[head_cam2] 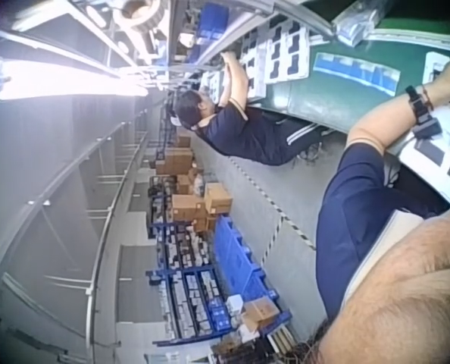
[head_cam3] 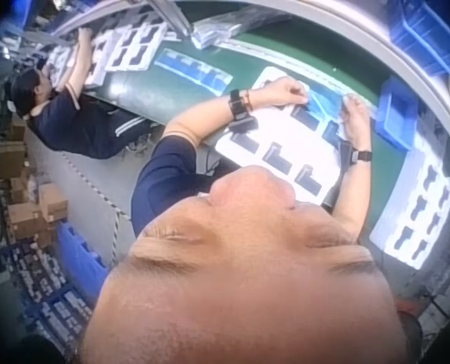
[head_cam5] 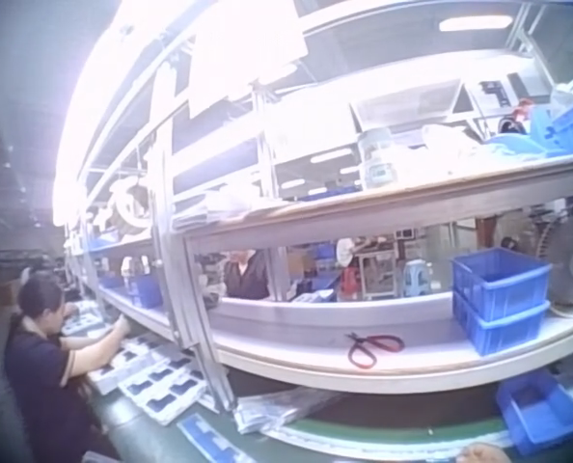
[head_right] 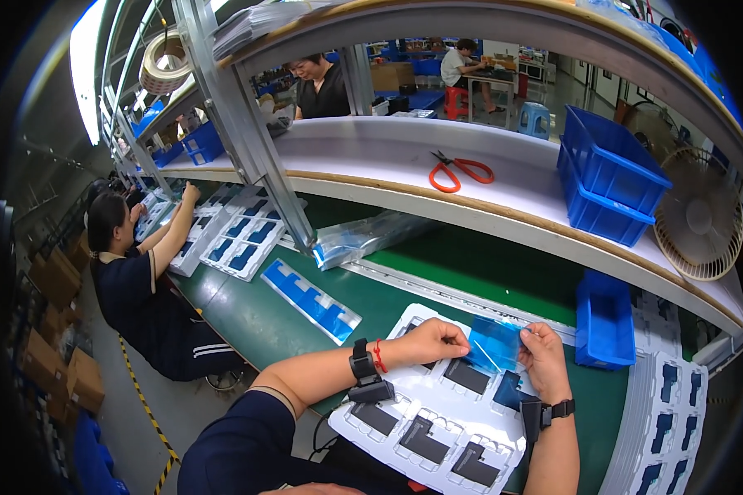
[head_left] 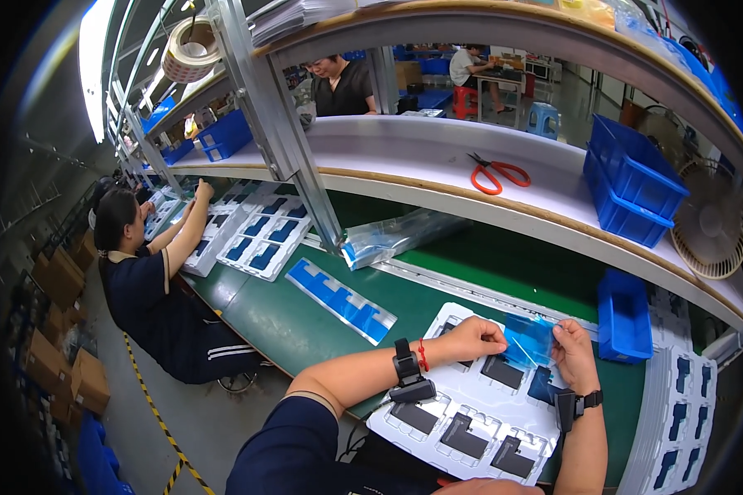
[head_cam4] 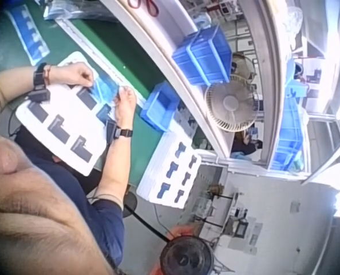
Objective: Applying blue protective films or adhesive strips to electronic components in a tray.
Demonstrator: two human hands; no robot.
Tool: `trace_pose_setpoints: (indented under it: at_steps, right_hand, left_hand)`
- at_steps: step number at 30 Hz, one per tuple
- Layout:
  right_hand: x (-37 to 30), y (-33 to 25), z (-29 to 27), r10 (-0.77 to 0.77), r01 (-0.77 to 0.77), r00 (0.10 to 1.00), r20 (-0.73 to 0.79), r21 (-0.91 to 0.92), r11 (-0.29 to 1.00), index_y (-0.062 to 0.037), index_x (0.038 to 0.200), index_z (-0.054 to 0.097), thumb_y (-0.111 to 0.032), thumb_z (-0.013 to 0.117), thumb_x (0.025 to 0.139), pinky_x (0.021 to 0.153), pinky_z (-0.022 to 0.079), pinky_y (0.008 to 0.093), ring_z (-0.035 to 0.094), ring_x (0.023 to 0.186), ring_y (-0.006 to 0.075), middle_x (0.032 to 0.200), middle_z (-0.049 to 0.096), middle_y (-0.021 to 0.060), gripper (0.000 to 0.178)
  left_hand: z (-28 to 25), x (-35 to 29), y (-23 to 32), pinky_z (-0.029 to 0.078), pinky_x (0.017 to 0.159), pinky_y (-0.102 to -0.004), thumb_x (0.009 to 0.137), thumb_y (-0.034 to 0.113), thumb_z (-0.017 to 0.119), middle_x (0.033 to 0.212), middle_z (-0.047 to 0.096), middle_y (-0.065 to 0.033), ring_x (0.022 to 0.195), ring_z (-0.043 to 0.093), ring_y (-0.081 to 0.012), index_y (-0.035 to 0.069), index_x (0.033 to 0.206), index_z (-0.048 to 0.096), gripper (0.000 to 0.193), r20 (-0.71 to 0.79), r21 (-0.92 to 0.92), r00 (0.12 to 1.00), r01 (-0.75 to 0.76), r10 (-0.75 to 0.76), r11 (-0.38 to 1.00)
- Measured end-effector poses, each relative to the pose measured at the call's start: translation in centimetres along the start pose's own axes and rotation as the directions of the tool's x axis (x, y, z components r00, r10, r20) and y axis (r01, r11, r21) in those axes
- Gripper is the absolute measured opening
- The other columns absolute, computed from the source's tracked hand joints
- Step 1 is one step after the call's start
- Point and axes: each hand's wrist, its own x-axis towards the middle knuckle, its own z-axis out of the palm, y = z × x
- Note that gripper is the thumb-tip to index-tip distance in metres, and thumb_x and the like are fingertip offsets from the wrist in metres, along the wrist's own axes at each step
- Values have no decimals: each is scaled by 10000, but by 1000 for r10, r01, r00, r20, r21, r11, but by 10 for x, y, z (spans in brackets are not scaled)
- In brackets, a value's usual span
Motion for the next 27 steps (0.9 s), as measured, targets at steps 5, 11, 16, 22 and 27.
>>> trace_pose_setpoints:
  at_steps: [5,11,16,22,27]
  right_hand:
    - [-3,-3,6,-3,3,1000,9,-6,1000,-88,911,534,-102,594,896,593,508,227,577,645,79,785,599,0,63]
    - [-4,-4,9,13,-15,999,-37,-38,999,-116,882,547,-131,616,887,556,443,183,511,609,49,745,558,-47,71]
    - [-5,-5,9,11,-13,1000,-24,-53,999,-121,882,547,-139,614,889,558,444,182,511,609,45,743,554,-50,70]
    - [-3,-4,10,11,-12,1000,-21,-65,998,-117,883,548,-140,613,891,568,447,185,513,619,44,753,556,-49,70]
    - [-1,-2,1,1,-2,1000,-23,-30,1000,-97,907,542,-124,623,883,580,492,227,560,625,79,776,595,-12,88]
  left_hand:
    - [-2,-1,-1,471,746,-219,853,103,661,867,661,-30,807,582,-72,9,914,664,112,19,13,1000,-3,3,1000]
    - [-2,0,-2,477,736,-218,852,101,661,861,666,-34,797,589,-74,2,912,663,116,15,43,1000,-17,17,999]
    - [-1,0,-1,474,726,-215,853,102,661,853,664,-30,788,584,-68,4,909,663,113,16,20,1000,-7,6,1000]
    - [-3,-1,-3,469,714,-214,854,98,660,849,658,-23,784,573,-63,11,911,664,104,18,29,1000,9,-10,1000]
    - [-1,2,0,467,706,-216,855,98,660,849,659,-23,778,571,-66,11,909,664,102,24,27,1000,4,-5,1000]
